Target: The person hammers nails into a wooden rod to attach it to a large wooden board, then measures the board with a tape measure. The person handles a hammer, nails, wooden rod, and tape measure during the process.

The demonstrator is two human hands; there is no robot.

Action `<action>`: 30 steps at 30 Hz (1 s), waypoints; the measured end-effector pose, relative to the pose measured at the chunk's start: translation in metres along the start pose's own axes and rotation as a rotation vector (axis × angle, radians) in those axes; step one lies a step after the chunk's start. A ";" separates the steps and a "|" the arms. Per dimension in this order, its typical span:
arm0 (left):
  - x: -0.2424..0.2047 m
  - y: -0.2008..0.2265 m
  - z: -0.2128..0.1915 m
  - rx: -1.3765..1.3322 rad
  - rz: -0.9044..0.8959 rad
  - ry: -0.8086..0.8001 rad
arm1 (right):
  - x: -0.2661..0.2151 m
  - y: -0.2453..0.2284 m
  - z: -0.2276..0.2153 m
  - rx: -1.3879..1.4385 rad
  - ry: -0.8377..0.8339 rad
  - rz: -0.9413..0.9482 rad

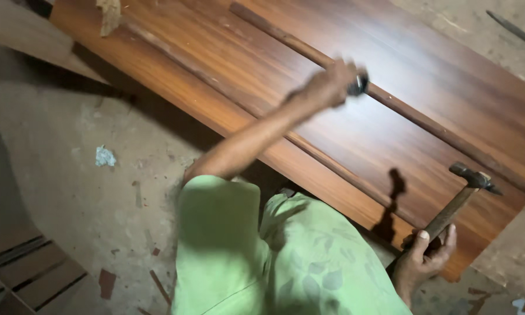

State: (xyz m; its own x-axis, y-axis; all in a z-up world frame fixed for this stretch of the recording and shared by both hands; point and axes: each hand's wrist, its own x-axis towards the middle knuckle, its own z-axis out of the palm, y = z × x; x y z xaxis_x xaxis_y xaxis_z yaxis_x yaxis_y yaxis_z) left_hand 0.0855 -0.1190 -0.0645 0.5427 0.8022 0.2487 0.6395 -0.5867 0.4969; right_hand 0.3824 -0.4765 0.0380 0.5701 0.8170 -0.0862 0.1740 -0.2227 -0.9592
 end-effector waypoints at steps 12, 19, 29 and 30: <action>-0.045 0.104 -0.002 0.172 0.122 -0.013 | -0.004 -0.015 -0.003 -0.005 0.018 -0.042; -0.017 0.111 0.016 0.388 0.173 -0.097 | -0.025 0.012 -0.041 0.011 0.090 0.038; -0.026 0.107 0.036 0.541 0.162 0.123 | -0.072 0.090 -0.160 0.063 0.144 0.052; -0.029 0.109 0.041 0.553 0.128 0.121 | -0.078 0.097 -0.174 0.027 0.161 0.082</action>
State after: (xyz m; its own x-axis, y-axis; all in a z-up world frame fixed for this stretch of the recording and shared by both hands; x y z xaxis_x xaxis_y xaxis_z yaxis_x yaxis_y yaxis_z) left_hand 0.1617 -0.2112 -0.0514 0.5893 0.7086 0.3881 0.7799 -0.6244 -0.0442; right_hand 0.4943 -0.6542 -0.0018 0.7030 0.7005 -0.1226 0.1011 -0.2691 -0.9578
